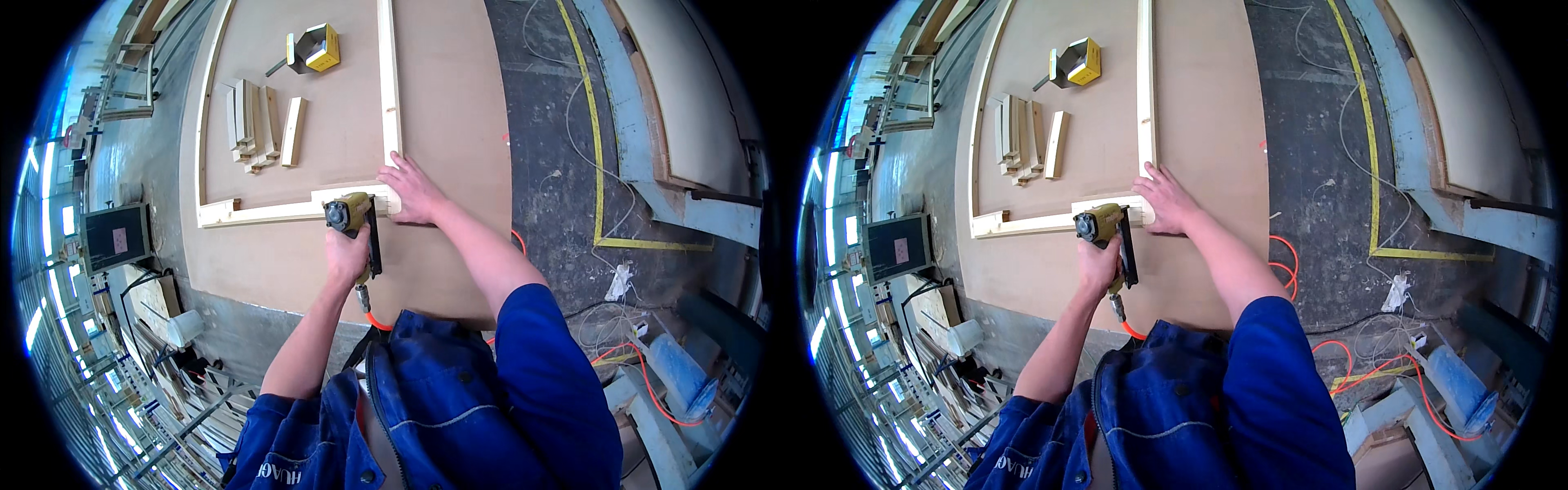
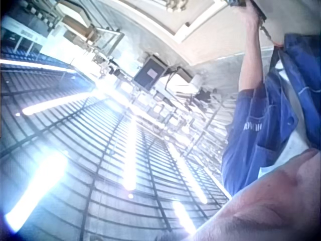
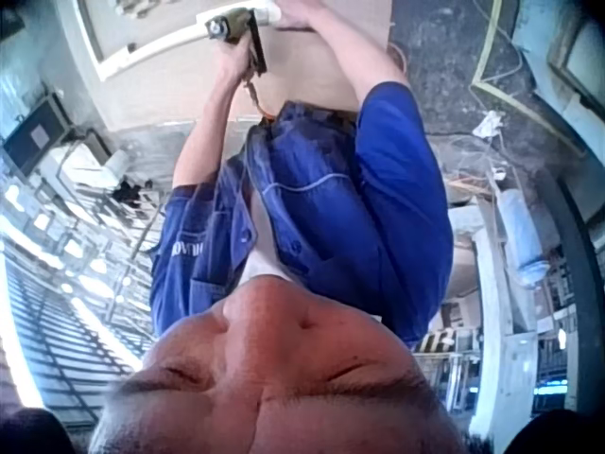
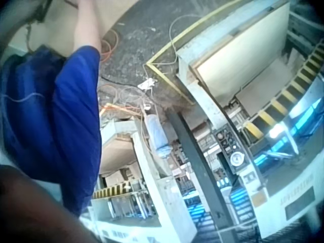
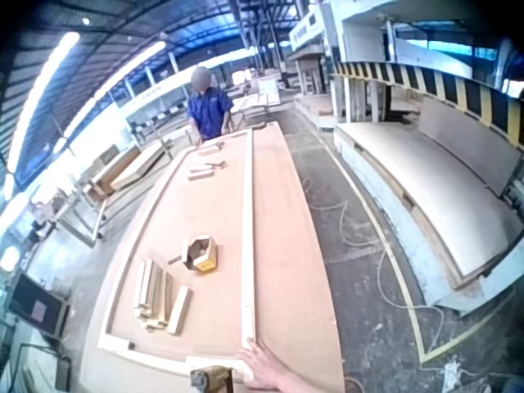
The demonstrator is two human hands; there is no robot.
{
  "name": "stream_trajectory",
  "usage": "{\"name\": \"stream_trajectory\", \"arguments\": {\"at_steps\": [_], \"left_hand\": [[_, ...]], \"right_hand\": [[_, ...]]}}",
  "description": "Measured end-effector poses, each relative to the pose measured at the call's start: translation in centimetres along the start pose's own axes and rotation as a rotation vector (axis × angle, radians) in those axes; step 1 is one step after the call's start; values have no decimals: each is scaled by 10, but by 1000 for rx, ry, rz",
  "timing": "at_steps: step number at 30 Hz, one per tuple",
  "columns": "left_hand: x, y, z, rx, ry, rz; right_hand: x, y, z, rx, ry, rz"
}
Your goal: The person assembles a rectangular wooden frame on a large workbench using a pneumatic nail gun. They position wooden planks to form the frame's perimeter and secure the joints by driving nails into the wood. The person repeatedly picks up planks, aligns them, and fastens them to build the structure.
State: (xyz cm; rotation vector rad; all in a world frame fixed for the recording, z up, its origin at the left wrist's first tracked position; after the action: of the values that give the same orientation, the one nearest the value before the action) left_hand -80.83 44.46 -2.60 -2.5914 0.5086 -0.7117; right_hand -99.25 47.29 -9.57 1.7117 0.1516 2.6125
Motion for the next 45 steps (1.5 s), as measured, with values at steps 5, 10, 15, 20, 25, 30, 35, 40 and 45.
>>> {"name": "stream_trajectory", "arguments": {"at_steps": [5,10,15,20,25,30,35,40,45], "left_hand": [[-5,5,8,-19,125,11],[-7,-2,15,-22,174,48],[-13,-5,16,-69,164,61],[-16,-9,9,-122,217,44],[-18,-16,2,-113,258,43],[-12,-18,-1,-57,151,0],[8,-2,-15,-44,-19,-4],[-3,12,-23,-99,166,60],[-20,21,-18,-153,222,89]], "right_hand": [[-2,0,-1,-9,28,-1],[-3,2,-1,-16,36,-18],[-2,2,0,-24,40,-15],[0,2,0,-26,45,-7],[1,2,0,-21,40,-14],[0,0,0,-5,45,-19],[-2,0,-1,-17,27,-20],[1,0,-1,-9,38,-19],[2,-1,0,-8,50,-31]]}}
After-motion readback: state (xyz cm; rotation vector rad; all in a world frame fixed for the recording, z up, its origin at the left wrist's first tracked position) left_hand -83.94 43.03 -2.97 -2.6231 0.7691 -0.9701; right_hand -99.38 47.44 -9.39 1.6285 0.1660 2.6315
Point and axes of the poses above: each hand's wrist, its own y-axis towards the middle knuckle, its own x-axis out of the back of the hand, z = x × y, the point moved 6 cm from there along y, towards the middle knuckle, and after that the axes turned 15 degrees about -y, right-handed, at the moved point
